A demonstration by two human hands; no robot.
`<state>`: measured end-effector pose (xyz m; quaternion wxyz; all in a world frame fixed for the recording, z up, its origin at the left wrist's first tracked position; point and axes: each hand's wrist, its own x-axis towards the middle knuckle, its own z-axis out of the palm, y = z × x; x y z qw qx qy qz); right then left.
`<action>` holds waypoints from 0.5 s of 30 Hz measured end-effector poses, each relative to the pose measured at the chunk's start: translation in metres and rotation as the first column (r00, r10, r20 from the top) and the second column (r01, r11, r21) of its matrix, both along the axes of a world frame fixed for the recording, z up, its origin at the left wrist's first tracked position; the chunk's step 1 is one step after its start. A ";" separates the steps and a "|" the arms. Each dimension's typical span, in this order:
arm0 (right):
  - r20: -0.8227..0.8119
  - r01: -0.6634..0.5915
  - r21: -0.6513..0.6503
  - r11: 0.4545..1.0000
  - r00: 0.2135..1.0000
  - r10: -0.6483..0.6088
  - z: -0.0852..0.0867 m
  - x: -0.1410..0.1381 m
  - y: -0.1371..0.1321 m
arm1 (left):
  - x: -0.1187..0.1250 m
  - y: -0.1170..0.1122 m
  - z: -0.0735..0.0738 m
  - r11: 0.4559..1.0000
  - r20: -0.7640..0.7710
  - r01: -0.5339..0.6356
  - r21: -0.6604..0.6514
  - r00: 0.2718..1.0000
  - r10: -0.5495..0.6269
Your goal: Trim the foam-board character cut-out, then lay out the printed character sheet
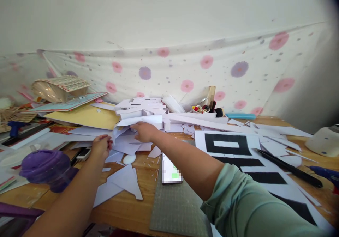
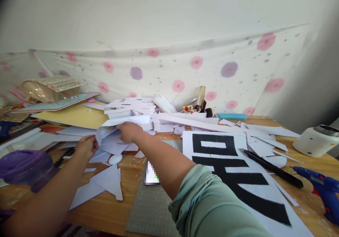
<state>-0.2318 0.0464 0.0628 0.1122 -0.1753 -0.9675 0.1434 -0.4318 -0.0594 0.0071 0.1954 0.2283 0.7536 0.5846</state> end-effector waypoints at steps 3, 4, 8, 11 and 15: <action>-0.012 -0.001 -0.009 1.000 1.000 0.001 0.003 0.002 -0.001 | 0.003 0.008 0.012 1.000 0.035 -0.022 0.013 0.999 0.022; -0.015 -0.001 -0.013 1.000 1.000 0.001 0.004 0.003 -0.002 | 0.005 0.011 0.017 1.000 0.036 -0.020 0.017 0.999 0.019; -0.032 0.012 -0.027 1.000 0.999 -0.012 0.008 0.005 -0.003 | 0.013 0.021 0.038 0.998 -0.007 -0.030 0.056 1.000 0.030; -0.045 0.032 -0.050 0.998 0.998 -0.034 0.012 0.007 -0.002 | 0.016 0.027 0.056 0.995 -0.077 -0.047 0.093 0.996 0.054; -0.094 0.053 -0.092 0.994 0.994 -0.062 0.018 0.012 0.004 | 0.016 0.031 0.080 0.984 -0.211 -0.115 0.135 0.967 0.142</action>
